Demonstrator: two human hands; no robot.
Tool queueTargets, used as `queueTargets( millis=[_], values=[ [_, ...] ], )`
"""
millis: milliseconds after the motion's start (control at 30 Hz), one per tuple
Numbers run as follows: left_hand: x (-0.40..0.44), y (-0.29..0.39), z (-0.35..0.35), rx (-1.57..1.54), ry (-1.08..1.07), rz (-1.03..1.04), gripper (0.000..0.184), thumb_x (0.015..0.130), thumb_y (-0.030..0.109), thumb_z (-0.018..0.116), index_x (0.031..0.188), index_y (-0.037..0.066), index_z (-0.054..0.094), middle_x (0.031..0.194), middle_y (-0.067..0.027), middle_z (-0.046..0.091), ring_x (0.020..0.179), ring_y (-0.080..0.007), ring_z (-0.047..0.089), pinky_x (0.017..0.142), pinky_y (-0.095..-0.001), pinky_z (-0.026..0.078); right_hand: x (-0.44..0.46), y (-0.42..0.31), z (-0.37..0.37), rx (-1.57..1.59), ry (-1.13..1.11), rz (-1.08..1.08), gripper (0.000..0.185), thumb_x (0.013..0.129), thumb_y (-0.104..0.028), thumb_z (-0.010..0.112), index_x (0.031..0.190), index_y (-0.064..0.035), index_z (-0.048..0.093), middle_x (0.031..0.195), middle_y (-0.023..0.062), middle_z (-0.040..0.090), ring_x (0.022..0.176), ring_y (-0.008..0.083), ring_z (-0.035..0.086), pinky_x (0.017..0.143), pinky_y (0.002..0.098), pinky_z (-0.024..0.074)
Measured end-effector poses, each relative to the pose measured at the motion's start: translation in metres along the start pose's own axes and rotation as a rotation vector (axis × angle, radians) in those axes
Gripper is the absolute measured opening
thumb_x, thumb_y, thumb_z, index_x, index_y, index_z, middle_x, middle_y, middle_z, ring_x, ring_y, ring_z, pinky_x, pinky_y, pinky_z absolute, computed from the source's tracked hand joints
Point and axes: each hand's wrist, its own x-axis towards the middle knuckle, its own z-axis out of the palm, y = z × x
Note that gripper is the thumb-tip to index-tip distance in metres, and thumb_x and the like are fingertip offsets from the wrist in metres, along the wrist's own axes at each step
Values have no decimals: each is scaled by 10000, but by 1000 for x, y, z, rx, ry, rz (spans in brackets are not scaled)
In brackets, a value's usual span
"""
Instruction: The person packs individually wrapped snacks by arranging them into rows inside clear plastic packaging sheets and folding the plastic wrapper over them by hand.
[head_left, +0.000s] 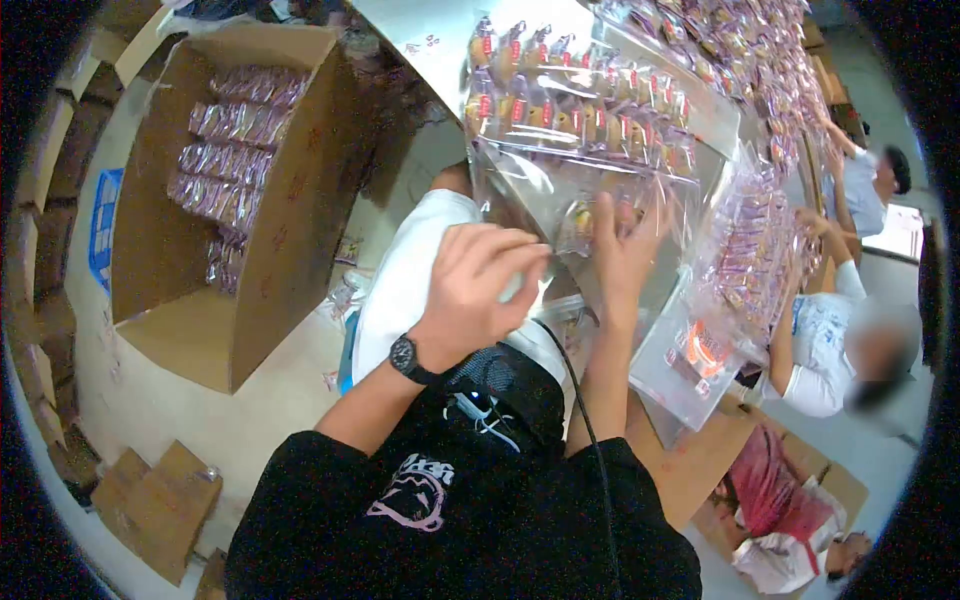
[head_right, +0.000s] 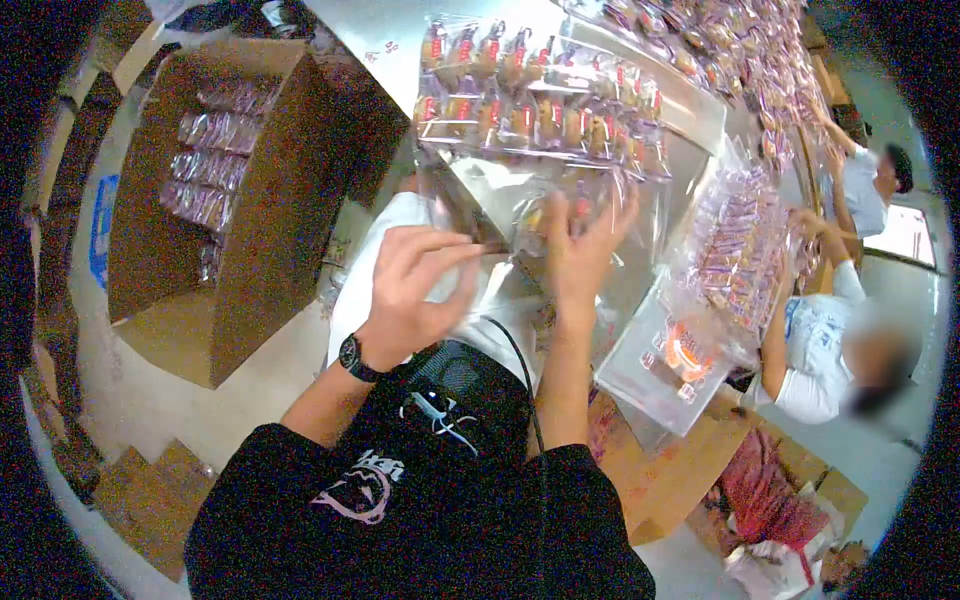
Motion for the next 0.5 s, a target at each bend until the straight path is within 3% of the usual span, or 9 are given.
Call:
queueTargets(
  millis=[67, 100, 200, 267, 333, 433, 500],
  values=[
    [-20, -10, -5, -57, 58, -85, 235, 772, -22, 774, 988, 65, 743, 999, -88, 713, 923, -290, 660, 831, -386, 512, -12, -22, 0, 278, -58, 168, 851, 845, -373, 849, 1528, -31, 474, 1607, 333, 297, 1482, 472, 344, 1228, 520, 283],
    [-29, -16, -9, -83, 90, -119, 222, 776, -41, 759, 974, 59, 735, 997, -85, 710, 911, -297, 660, 838, -391, 513, -11, -11, -8, -82, -55, -87, 818, 845, -372, 851, 1507, -32, 510, 1622, 345, 261, 1491, 480, 332, 1221, 510, 300],
    [-55, -39, -20, -93, 61, -300, 208, 801, -11, 751, 993, 62, 725, 1004, -103, 697, 930, -318, 646, 849, -401, 501, -16, -7, -17, -228, -62, -67, 768, 838, -380, 858, 1466, -44, 569, 1639, 336, 242, 1503, 478, 315, 1217, 509, 310],
    [-62, -54, -26, 83, -83, -344, 223, 825, 52, 751, 1043, 71, 714, 1056, -109, 677, 993, -326, 623, 878, -421, 479, -17, 5, -16, -88, 25, 4, 645, 853, -374, 850, 1383, -60, 656, 1629, 316, 287, 1513, 468, 296, 1209, 515, 310],
    [-70, -61, -22, 219, -208, -386, 259, 844, 125, 750, 1095, 82, 701, 1114, -113, 653, 1060, -329, 593, 914, -440, 450, -12, 20, -20, -109, 52, -63, 592, 866, -365, 842, 1352, -68, 682, 1606, 307, 332, 1507, 461, 304, 1204, 521, 308],
    [-85, -70, -13, 383, -369, -430, 369, 855, 279, 749, 1173, 105, 680, 1223, -109, 607, 1182, -322, 527, 992, -469, 381, -17, 14, -26, -374, 73, -138, 526, 891, -301, 830, 1319, -31, 687, 1534, 288, 418, 1432, 416, 435, 1159, 512, 367],
    [-88, -74, -9, 447, -404, -388, 372, 853, 285, 750, 1174, 109, 683, 1228, -106, 607, 1187, -320, 527, 998, -471, 378, -22, 16, -28, -420, 127, -182, 485, 875, -267, 839, 1288, -51, 706, 1463, 255, 484, 1368, 405, 476, 1117, 493, 393]
  ],
)
